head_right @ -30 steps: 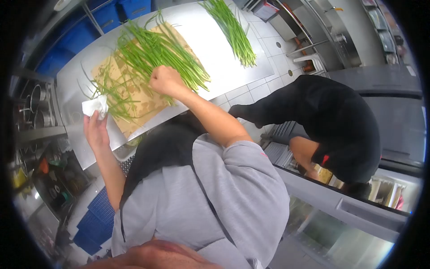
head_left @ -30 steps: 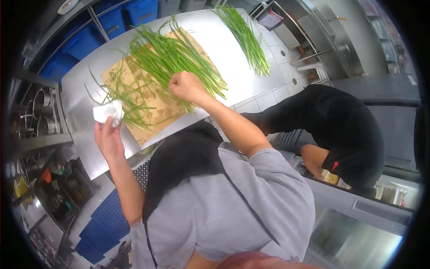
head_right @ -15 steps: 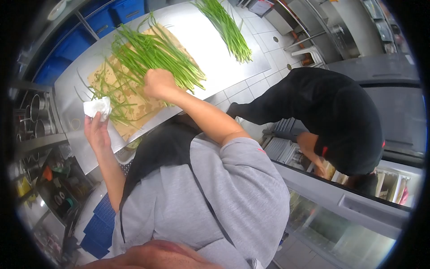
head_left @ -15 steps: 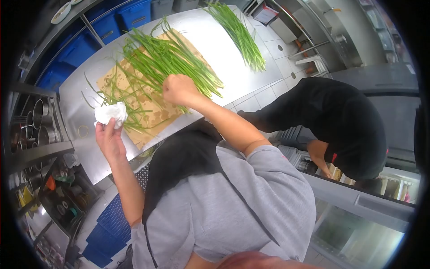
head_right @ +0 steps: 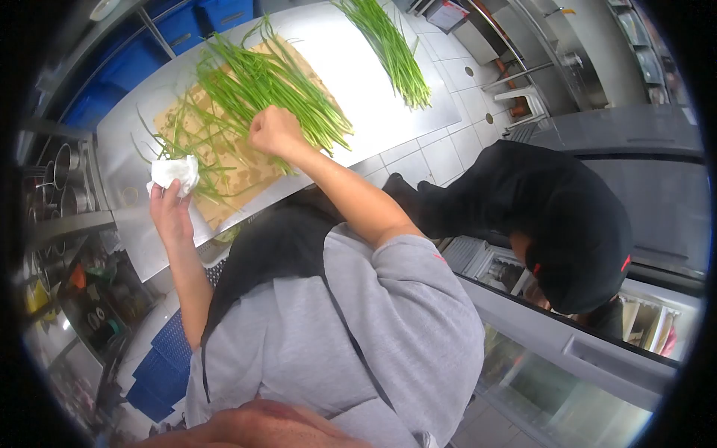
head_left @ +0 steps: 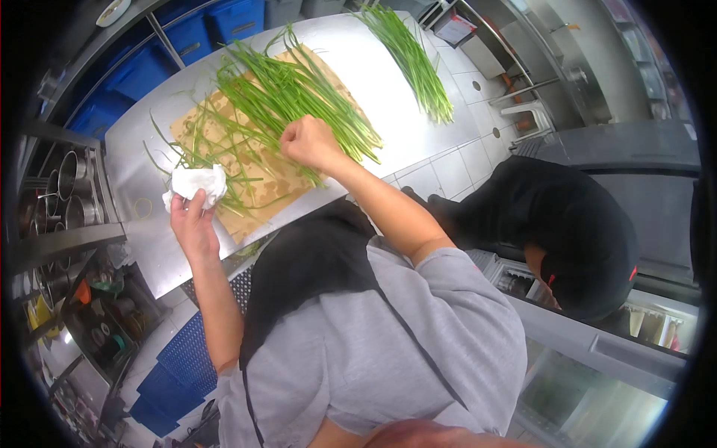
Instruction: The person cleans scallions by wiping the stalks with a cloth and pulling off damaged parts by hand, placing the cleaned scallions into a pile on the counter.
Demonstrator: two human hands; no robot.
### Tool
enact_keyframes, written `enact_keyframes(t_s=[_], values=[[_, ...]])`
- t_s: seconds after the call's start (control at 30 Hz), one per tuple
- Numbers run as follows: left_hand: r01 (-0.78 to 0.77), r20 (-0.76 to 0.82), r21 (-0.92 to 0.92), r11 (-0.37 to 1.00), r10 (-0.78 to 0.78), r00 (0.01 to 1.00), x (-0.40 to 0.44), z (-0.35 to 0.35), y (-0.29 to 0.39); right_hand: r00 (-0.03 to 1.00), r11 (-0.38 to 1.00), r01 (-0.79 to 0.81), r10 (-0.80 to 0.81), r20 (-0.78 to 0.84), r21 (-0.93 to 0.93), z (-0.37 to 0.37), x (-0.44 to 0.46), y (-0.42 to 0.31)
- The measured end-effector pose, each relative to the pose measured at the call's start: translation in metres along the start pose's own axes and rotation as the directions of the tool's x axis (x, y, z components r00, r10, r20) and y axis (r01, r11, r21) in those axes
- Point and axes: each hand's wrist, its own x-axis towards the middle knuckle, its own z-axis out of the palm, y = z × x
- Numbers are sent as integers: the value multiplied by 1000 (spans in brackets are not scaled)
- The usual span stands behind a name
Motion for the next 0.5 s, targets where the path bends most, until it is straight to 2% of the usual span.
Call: enact_keyframes(t_s=[0.13,0.23,0.3,0.4,0.5], values=[[19,12,16,1000,-19,1000,-2,2,-3,999,998,-39,38,22,48,-2,2,0],[3,-13,-17,1000,-3,1000,-1,5,-7,1000,989,-8,4,29,148,1,3,9],[12,-10,-25,1000,-13,1000,-1,5,-7,999,990,-28,24,36,135,5,7,15],[32,-4,-37,999,-33,999,-5,11,-2,999,972,-29,19,43,231,5,7,16],[59,-19,-28,998,-59,998,-6,19,1,999,984,-3,-5,43,177,-3,1,3]])
